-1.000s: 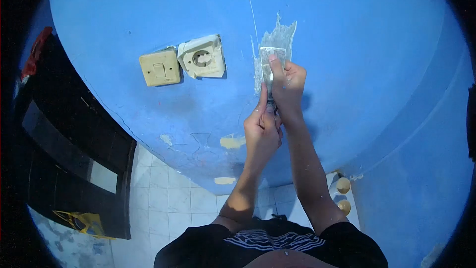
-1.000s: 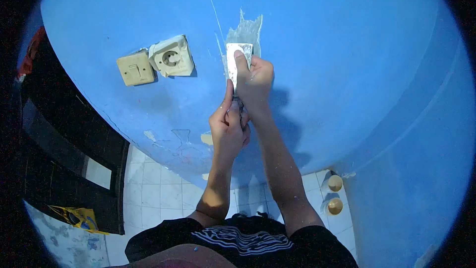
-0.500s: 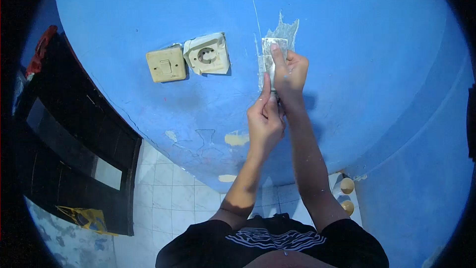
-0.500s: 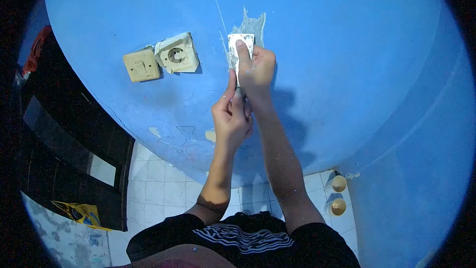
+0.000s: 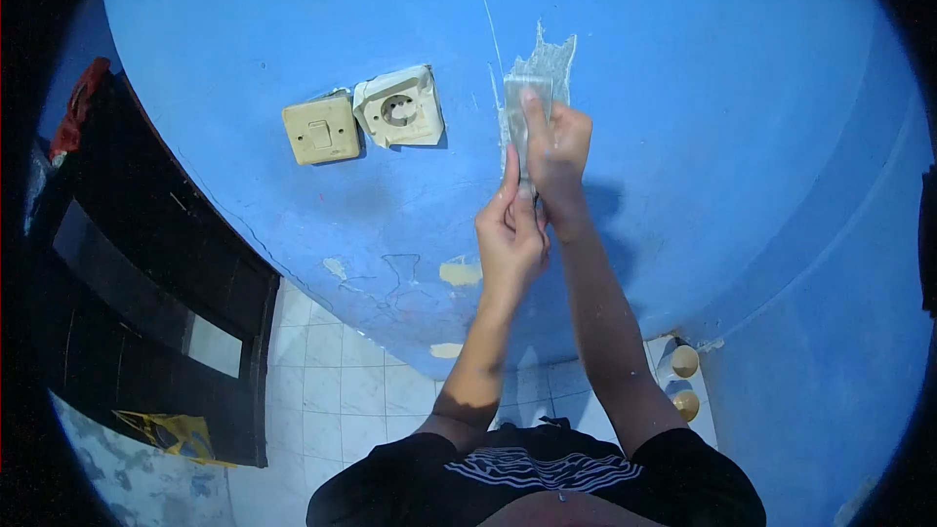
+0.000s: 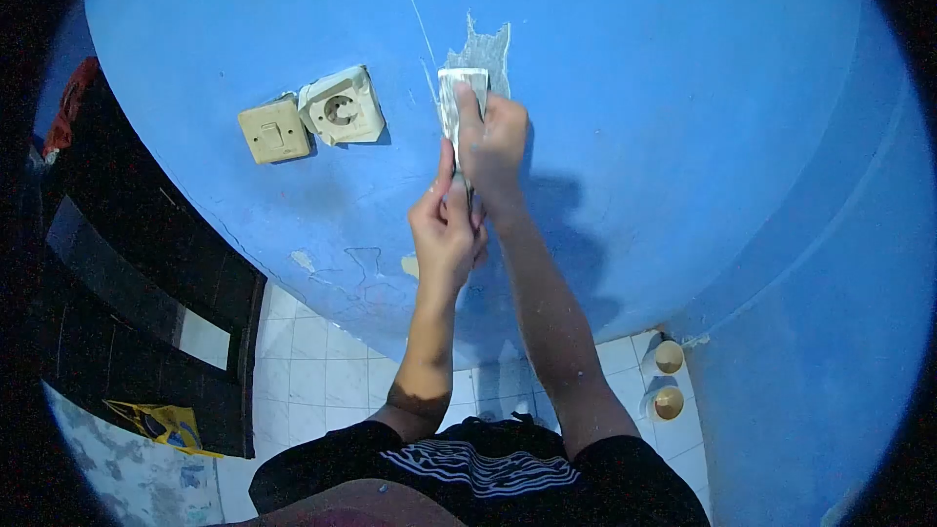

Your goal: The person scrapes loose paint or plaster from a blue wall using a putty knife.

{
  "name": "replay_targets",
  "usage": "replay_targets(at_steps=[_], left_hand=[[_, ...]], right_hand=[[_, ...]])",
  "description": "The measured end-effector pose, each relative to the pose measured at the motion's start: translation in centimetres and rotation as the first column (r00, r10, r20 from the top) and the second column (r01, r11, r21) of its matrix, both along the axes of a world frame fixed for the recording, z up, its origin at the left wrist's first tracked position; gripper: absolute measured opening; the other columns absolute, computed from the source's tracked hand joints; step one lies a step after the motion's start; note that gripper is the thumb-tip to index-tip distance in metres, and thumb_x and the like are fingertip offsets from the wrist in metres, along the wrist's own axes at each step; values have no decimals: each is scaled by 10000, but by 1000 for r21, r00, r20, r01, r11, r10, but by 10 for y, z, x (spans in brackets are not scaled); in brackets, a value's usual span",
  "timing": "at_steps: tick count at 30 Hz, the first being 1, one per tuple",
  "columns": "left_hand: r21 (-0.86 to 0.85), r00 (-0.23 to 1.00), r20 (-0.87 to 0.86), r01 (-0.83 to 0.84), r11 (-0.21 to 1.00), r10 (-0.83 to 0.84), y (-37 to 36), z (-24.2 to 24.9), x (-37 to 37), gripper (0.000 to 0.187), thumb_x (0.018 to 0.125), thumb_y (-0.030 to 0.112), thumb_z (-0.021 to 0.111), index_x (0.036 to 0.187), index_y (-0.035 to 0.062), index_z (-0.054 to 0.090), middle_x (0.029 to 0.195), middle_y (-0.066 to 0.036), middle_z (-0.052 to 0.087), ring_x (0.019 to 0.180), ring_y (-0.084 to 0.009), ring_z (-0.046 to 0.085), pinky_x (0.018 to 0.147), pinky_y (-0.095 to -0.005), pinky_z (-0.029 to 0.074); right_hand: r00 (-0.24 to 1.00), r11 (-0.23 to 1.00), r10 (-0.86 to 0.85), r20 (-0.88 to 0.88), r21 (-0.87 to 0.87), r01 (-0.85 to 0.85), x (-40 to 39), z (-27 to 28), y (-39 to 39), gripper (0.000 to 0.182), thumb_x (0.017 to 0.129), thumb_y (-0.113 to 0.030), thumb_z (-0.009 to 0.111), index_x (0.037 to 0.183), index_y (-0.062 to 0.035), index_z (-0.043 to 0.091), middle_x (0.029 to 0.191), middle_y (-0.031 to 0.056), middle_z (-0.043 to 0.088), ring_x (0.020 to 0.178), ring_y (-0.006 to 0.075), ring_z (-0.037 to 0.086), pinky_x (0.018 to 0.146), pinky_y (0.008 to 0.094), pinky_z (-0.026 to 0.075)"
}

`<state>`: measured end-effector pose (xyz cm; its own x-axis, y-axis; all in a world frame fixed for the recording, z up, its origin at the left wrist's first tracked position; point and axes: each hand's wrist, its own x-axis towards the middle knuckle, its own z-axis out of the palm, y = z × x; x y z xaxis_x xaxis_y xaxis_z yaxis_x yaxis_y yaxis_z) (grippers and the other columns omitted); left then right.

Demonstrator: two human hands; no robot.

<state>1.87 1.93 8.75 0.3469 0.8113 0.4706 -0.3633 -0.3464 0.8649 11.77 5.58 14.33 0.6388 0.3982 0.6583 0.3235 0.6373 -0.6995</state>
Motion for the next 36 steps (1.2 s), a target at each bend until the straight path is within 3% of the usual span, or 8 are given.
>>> replay_targets(at_steps=[7,11,26,28,30,32,33,36], left_hand=[[-118,980,184,96,988,-73,-14,6,9,462,1037,121,424,1497,108,386,590,42,418,443,-40,353,372,-227,315],[-51,984,157,91,995,-82,-9,10,12,469,1034,111,421,1501,98,374,590,43,410,431,-42,350,364,-228,313],[-65,996,73,50,997,-45,-5,11,2,473,1040,123,421,1509,105,357,606,30,445,406,-40,374,351,-226,323],[-66,997,42,64,996,-61,1,32,-4,475,1047,149,431,1513,112,347,592,40,445,417,-34,391,362,-221,334],[-64,987,91,142,988,-136,1,47,-8,473,1048,158,432,1512,114,351,596,38,451,418,-36,397,365,-217,335],[-90,992,58,120,989,-115,-5,33,-11,472,1047,152,429,1511,114,352,595,37,451,420,-35,400,362,-217,333],[-113,995,26,99,989,-97,-7,25,-11,471,1047,147,425,1511,114,353,593,37,452,422,-34,403,358,-217,331],[-61,996,-39,73,996,-75,-7,3,-12,474,1043,135,423,1512,122,352,596,38,454,427,-33,409,357,-217,329]], right_hand=[[999,999,-43,17,-28,43,5,-4,7,437,953,-183,649,554,-65,514,526,-90,417,502,6,295,435,272,177],[992,999,-23,121,49,17,8,12,1,438,953,-187,649,553,-63,518,523,-92,407,505,4,304,435,278,187],[999,999,16,31,42,-17,5,-2,10,442,962,-199,641,566,-46,517,537,-94,421,512,17,320,443,264,206],[992,992,-53,111,120,40,9,17,19,392,949,-207,630,645,37,588,512,-6,489,545,36,398,459,306,325],[995,997,-74,71,41,71,0,32,7,387,949,-197,628,646,39,582,511,13,491,545,40,399,460,314,333],[988,982,-63,142,186,36,4,19,14,394,948,-196,629,635,37,568,501,18,460,540,41,392,455,310,324],[996,989,-65,59,138,57,0,6,15,429,965,-220,635,593,-28,541,551,-78,447,538,23,339,456,276,241],[998,998,-60,21,-5,60,1,-26,6,462,967,-222,634,559,-53,496,534,-89,413,515,27,309,450,283,210]])
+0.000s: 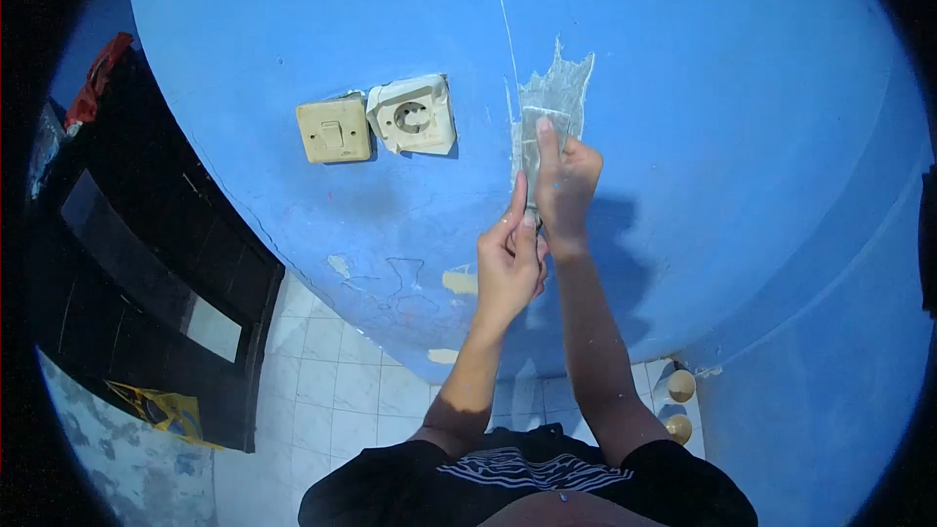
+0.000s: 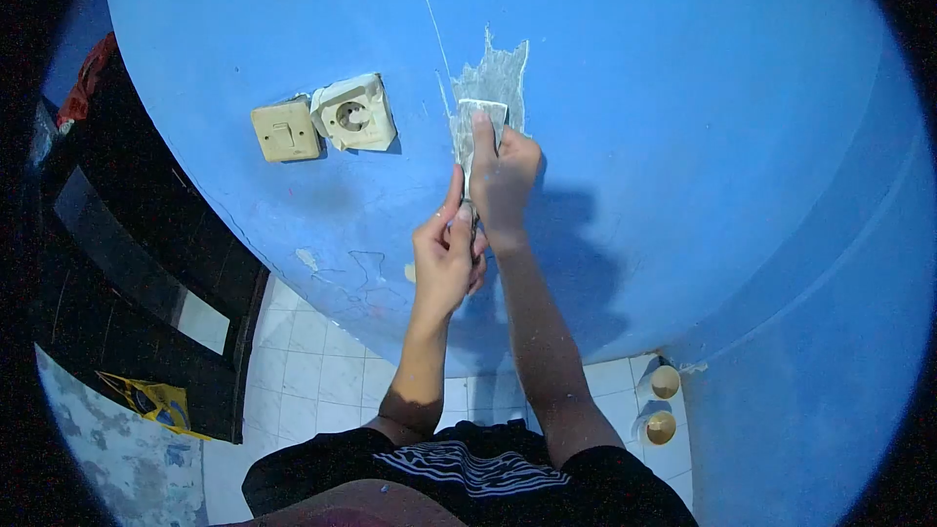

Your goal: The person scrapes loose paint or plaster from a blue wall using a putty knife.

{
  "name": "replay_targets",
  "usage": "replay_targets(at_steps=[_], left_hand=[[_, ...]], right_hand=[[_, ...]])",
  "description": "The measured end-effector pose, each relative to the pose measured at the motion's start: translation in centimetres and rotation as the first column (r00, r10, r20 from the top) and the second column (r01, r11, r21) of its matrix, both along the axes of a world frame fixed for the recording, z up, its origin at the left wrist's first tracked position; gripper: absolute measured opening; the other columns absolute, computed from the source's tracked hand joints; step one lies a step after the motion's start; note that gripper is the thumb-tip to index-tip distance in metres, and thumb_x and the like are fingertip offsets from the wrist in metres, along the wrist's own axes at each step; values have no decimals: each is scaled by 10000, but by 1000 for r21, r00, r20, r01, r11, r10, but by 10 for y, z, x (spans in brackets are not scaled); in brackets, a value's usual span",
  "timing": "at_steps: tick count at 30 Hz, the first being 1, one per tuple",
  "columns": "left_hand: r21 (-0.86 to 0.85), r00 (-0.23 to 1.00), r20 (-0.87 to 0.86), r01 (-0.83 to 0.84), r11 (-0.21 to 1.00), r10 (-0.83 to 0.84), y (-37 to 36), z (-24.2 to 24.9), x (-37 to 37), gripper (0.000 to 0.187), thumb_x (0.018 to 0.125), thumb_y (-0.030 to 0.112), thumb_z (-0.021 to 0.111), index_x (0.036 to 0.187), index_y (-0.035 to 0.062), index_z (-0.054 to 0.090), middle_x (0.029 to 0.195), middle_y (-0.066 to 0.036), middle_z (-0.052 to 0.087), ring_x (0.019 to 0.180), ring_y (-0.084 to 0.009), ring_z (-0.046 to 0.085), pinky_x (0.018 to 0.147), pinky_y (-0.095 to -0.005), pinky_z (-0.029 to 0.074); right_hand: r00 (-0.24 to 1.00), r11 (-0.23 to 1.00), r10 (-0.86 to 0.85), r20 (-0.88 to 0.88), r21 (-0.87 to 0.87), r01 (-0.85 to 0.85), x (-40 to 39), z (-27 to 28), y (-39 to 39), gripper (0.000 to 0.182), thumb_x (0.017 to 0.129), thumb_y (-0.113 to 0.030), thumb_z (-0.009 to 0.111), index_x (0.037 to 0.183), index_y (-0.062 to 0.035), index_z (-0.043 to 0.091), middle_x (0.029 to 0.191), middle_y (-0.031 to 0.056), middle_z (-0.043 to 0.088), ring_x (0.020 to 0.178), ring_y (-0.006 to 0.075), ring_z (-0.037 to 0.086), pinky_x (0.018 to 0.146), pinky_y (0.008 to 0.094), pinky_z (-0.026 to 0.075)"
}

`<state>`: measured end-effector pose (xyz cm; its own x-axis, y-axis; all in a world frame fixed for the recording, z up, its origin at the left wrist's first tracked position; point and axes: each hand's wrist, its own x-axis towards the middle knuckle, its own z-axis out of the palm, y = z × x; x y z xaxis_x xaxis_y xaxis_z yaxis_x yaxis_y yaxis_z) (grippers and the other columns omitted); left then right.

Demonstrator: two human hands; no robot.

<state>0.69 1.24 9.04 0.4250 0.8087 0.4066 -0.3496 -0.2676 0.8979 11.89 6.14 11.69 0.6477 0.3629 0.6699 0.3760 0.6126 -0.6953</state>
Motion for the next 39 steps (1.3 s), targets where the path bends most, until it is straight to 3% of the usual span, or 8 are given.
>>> replay_targets(at_steps=[2,6,8,14,27,29,33,39], left_hand=[[-37,1000,-17,18,999,-18,1,7,-2,479,1038,125,422,1512,122,352,599,41,458,431,-33,407,364,-216,335],[-46,998,59,40,998,-38,1,16,4,471,1037,140,440,1503,124,375,602,42,450,432,-32,387,370,-213,326],[-28,999,39,7,1000,-6,2,5,5,484,1034,114,426,1512,123,354,601,43,451,447,-32,395,390,-217,343],[34,999,46,12,999,-13,5,20,9,470,1037,129,444,1502,118,377,594,43,430,429,-38,388,364,-217,330],[-13,998,63,-3,1000,4,7,-1,12,459,1043,132,431,1499,157,393,599,36,429,433,-41,360,369,-223,324],[11,999,50,-7,1000,6,9,5,10,457,1045,140,431,1500,165,393,600,35,431,432,-42,359,369,-223,325],[-60,997,47,62,996,-60,4,22,8,481,1033,120,439,1509,121,365,578,50,437,456,-32,390,412,-223,346],[-26,998,37,42,999,-41,6,20,10,463,1042,135,431,1502,126,379,576,50,418,433,-36,360,377,-231,321]], right_hand=[[994,988,-109,24,-103,111,4,6,7,472,966,-226,636,551,-78,466,536,-98,386,507,24,295,451,285,187],[972,965,226,-63,149,-215,-4,34,-8,465,969,-218,633,549,-85,483,545,-98,404,520,13,297,449,265,195],[996,998,59,-64,-2,-59,-1,19,-4,450,974,-206,625,559,-82,503,551,-98,419,526,8,296,452,254,197],[987,975,158,-19,161,-153,-2,42,-6,444,973,-213,629,567,-80,507,559,-97,421,526,6,291,453,251,187],[994,989,106,-15,106,-104,6,17,1,416,972,-227,629,600,-54,558,567,-75,461,532,11,331,453,252,218],[989,992,-100,113,83,91,16,13,12,406,967,-227,635,610,-41,577,564,-68,472,534,16,341,455,248,227],[998,995,57,-38,87,-54,4,40,-3,442,956,-239,649,578,-40,536,548,-69,449,535,20,337,452,262,220],[976,983,-151,158,128,132,13,23,7,498,950,-263,659,536,-66,465,536,-80,399,529,25,302,453,285,190]])
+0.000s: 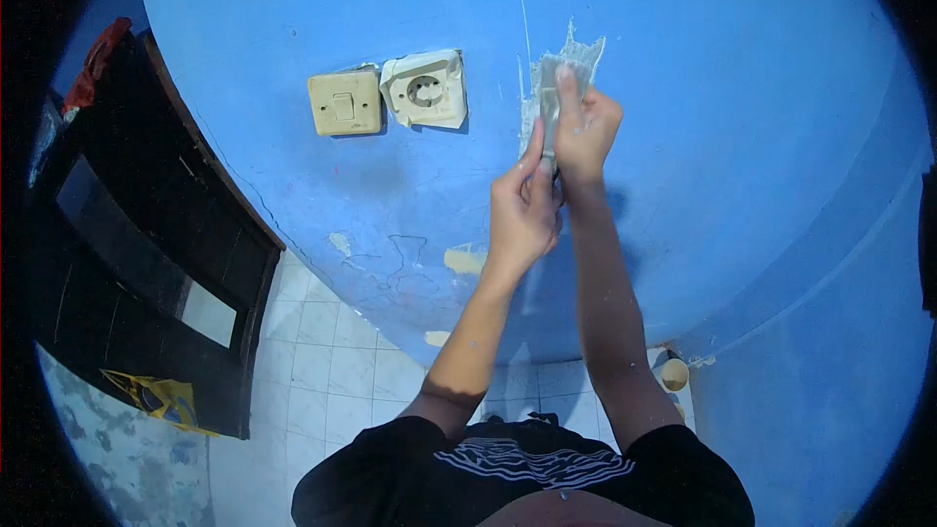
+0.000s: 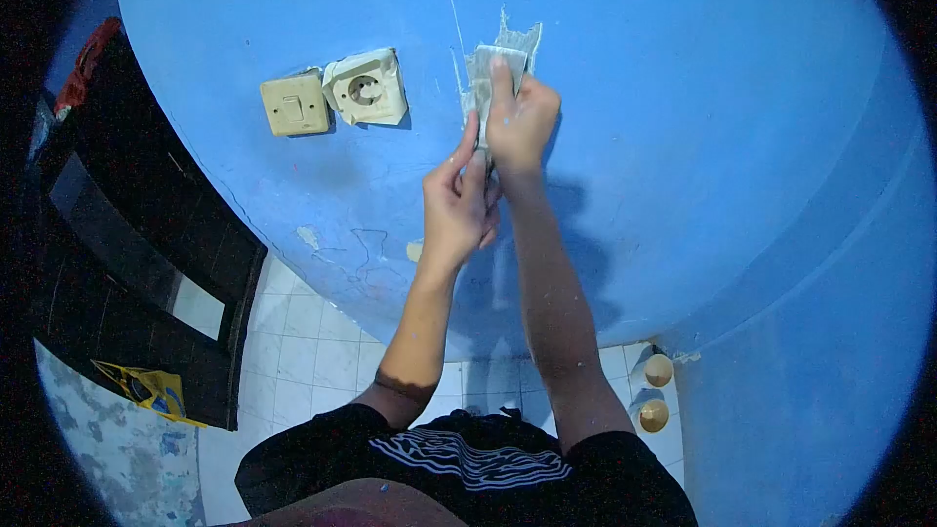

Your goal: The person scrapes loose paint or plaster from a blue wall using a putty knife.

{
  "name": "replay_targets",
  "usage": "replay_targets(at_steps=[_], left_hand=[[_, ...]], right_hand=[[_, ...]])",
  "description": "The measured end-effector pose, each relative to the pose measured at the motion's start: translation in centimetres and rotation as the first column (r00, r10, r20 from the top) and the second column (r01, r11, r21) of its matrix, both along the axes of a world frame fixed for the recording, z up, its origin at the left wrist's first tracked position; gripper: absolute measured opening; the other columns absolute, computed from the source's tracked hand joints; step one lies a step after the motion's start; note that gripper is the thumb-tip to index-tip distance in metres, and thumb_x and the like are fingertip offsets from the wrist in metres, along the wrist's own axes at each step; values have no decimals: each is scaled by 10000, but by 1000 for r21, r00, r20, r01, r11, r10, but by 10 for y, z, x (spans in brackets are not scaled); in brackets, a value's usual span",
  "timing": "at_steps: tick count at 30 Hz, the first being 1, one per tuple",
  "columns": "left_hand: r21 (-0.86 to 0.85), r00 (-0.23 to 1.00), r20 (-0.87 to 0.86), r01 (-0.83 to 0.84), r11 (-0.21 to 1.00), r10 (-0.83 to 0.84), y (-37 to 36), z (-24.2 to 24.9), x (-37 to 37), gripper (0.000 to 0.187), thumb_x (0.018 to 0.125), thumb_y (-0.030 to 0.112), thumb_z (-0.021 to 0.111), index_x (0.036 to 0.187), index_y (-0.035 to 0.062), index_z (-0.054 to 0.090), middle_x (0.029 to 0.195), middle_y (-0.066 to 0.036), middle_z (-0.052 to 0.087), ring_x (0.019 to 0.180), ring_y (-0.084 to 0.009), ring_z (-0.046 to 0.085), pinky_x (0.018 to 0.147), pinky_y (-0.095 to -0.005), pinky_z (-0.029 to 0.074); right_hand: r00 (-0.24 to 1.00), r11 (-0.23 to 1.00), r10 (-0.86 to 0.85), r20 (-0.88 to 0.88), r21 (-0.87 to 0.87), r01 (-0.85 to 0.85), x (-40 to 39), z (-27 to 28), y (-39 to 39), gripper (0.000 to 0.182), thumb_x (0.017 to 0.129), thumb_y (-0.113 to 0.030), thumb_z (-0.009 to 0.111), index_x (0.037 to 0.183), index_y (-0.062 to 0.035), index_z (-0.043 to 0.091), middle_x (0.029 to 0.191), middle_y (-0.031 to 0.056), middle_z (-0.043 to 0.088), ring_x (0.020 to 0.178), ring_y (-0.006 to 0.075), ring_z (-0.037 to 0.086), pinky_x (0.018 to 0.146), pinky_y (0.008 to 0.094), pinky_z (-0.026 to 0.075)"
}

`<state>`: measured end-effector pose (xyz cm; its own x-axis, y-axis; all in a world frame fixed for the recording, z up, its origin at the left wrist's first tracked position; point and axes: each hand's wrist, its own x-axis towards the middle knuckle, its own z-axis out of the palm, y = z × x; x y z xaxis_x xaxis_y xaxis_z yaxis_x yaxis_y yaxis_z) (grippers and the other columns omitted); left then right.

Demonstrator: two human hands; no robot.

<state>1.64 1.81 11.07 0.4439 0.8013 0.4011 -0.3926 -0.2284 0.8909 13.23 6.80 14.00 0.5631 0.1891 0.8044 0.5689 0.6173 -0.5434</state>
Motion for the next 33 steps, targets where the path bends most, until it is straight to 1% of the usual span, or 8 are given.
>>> replay_targets(at_steps=[2,5,8,11,22,24,27,33], left_hand=[[-7,1000,23,20,1000,-20,-1,5,2,449,1049,143,425,1497,148,395,584,49,398,417,-38,329,342,-237,294],[60,999,42,-33,998,31,-3,-5,3,447,1049,145,426,1495,142,396,591,43,409,406,-40,331,335,-233,296],[-3,999,-36,15,1000,-15,-3,3,-4,472,1042,122,405,1511,114,357,569,40,451,411,-40,382,366,-230,335],[-5,997,8,78,997,-78,1,15,-2,468,1045,126,399,1511,132,361,568,35,452,408,-46,399,364,-231,349],[-33,998,63,-5,999,7,-5,1,4,459,1038,95,394,1494,148,401,591,25,436,397,-52,336,331,-241,295],[-47,1000,29,1,999,0,-2,9,3,459,1038,94,391,1494,149,403,594,23,440,396,-53,337,332,-240,298],[-32,998,53,30,999,-28,3,19,8,461,1039,95,388,1496,150,399,598,20,444,395,-53,338,333,-237,303],[-8,998,48,42,999,-42,-2,1,1,467,1044,115,389,1509,143,368,576,31,416,394,-49,346,335,-230,310]], right_hand=[[976,986,118,-185,-97,-138,-3,22,-10,492,950,-267,659,539,-68,476,540,-82,394,529,29,292,459,280,190],[970,989,118,-212,-65,-134,-6,6,-8,490,955,-264,652,541,-65,484,542,-84,393,534,31,291,464,276,194],[980,992,65,-188,-91,-84,-4,12,-8,448,952,-267,647,598,-2,576,513,-15,494,513,59,386,454,295,297],[966,984,179,-187,39,-175,-10,29,-14,470,959,-236,645,549,-56,504,545,-84,411,542,30,302,469,270,205],[982,991,126,-141,-23,-130,-1,9,-5,461,966,-198,632,552,-47,496,543,-79,420,535,29,310,458,268,214],[999,999,34,-19,4,-34,2,5,0,460,964,-210,636,555,-46,502,543,-77,427,532,25,317,456,269,215],[986,994,106,-131,-21,-109,5,30,2,456,962,-234,639,570,-32,525,545,-73,441,530,29,332,454,270,230],[995,998,10,-94,-59,-15,2,8,0,425,949,-250,654,606,-5,603,546,-59,484,529,36,361,457,273,261]])
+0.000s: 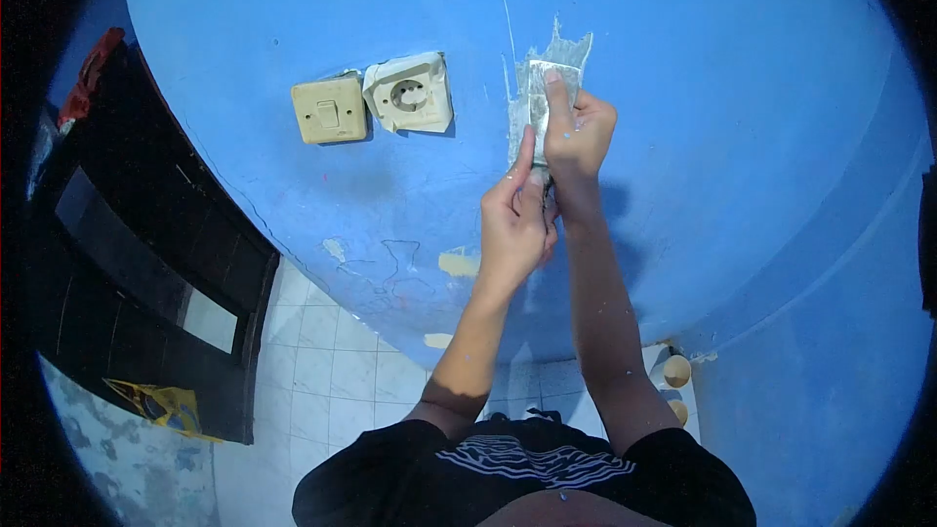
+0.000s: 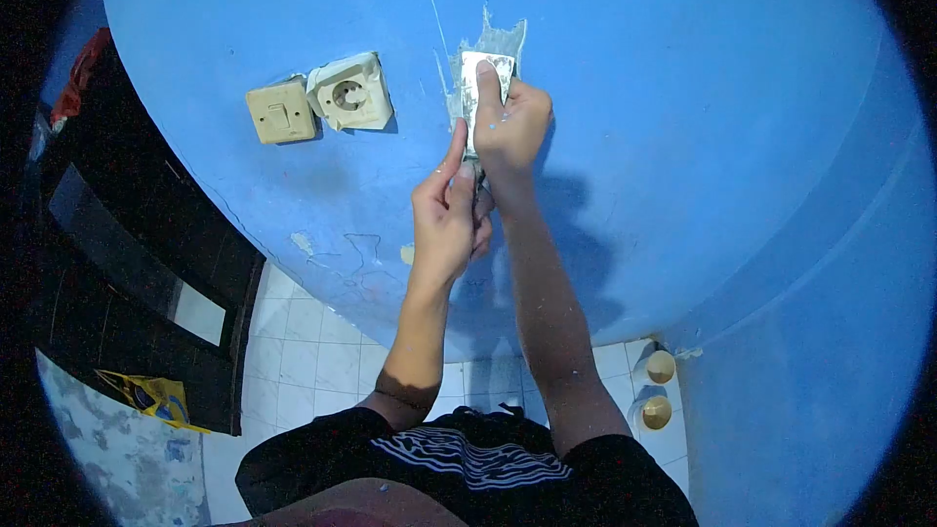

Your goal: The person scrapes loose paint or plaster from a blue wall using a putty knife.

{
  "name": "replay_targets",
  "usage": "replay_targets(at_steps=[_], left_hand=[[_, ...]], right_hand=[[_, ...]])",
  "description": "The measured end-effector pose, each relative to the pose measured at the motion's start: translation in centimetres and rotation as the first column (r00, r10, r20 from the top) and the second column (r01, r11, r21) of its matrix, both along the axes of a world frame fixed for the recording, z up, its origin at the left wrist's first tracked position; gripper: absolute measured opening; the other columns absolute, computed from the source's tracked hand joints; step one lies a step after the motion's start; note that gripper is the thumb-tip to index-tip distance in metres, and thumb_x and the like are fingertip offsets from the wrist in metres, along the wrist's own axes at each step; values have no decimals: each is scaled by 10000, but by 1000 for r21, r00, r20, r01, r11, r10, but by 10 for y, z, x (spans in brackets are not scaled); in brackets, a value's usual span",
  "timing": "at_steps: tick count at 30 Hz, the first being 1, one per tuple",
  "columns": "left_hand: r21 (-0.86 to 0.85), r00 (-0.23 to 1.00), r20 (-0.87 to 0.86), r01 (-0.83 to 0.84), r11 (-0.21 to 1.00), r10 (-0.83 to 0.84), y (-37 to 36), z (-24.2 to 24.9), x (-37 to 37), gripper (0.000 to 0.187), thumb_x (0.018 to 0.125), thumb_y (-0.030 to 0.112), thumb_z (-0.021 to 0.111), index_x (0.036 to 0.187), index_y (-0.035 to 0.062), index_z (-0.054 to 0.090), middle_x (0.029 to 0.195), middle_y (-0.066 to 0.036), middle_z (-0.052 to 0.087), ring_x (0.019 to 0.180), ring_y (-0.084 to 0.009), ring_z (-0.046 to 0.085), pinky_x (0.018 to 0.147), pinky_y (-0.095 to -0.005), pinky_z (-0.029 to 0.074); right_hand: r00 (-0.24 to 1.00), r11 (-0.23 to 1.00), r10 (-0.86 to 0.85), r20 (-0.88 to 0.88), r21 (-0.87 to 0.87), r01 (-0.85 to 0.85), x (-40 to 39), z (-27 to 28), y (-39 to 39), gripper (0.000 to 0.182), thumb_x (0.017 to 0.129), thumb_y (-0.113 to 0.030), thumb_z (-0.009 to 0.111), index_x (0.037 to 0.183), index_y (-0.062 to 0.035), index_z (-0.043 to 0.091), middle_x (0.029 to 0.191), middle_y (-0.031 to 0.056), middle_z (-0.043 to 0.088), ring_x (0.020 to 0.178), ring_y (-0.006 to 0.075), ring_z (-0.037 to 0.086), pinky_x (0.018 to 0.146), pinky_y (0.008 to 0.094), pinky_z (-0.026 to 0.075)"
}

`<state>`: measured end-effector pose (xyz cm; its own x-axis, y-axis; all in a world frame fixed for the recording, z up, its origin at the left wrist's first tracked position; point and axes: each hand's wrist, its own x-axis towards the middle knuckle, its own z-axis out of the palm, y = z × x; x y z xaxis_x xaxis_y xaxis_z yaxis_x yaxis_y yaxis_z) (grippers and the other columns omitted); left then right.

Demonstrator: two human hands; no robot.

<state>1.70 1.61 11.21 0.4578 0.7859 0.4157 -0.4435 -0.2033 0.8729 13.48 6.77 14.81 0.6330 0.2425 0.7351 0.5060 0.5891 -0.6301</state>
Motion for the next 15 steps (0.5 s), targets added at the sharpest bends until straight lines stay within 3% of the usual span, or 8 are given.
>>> replay_targets(at_steps=[2,6,9,11,12,14,15], left_hand=[[-11,1000,16,11,1000,-11,-1,2,0,466,1041,104,390,1504,149,381,593,25,416,396,-50,330,329,-229,301],[-42,999,32,9,999,-7,-6,12,2,459,1046,103,381,1504,138,379,594,28,407,394,-50,323,333,-227,299],[-1,1000,1,-14,1000,14,1,-3,3,466,1048,108,381,1512,146,364,597,30,423,406,-48,347,345,-225,314],[19,998,-53,-28,999,29,-2,-4,-3,474,1048,113,386,1518,157,353,599,31,441,416,-46,373,357,-222,329],[-12,999,-39,15,1000,-15,-4,13,-5,475,1047,124,398,1519,150,351,601,35,440,425,-43,376,368,-222,330],[-51,998,-25,54,997,-55,-4,18,-4,477,1047,134,411,1519,143,349,604,38,439,434,-41,379,380,-222,331],[-32,1000,-8,17,999,-17,-3,11,1,467,1047,129,402,1512,141,363,599,41,412,416,-43,346,355,-231,314]], right_hand=[[999,999,-30,42,24,29,5,-3,3,422,949,-246,653,606,-4,611,546,-56,489,529,36,363,456,274,261],[998,994,26,-56,-108,-32,-2,13,-11,381,951,-218,647,645,9,639,561,-53,506,539,38,375,462,274,273],[999,998,-23,41,-65,25,4,-1,0,388,947,-218,655,625,-4,626,551,-57,491,535,35,367,462,270,261],[999,992,-30,20,120,28,2,-2,7,482,920,-242,657,535,17,525,455,-2,444,471,77,340,428,356,275],[999,993,-28,21,118,25,1,6,2,482,920,-242,657,535,17,525,455,-2,444,471,77,340,428,356,275],[1000,996,-5,-14,-87,4,2,19,-10,444,930,-250,648,596,35,581,484,-2,481,491,72,366,437,347,297],[999,999,28,-33,-27,-29,-4,18,-11,427,932,-260,652,624,33,611,505,-5,499,511,65,387,450,328,312]])
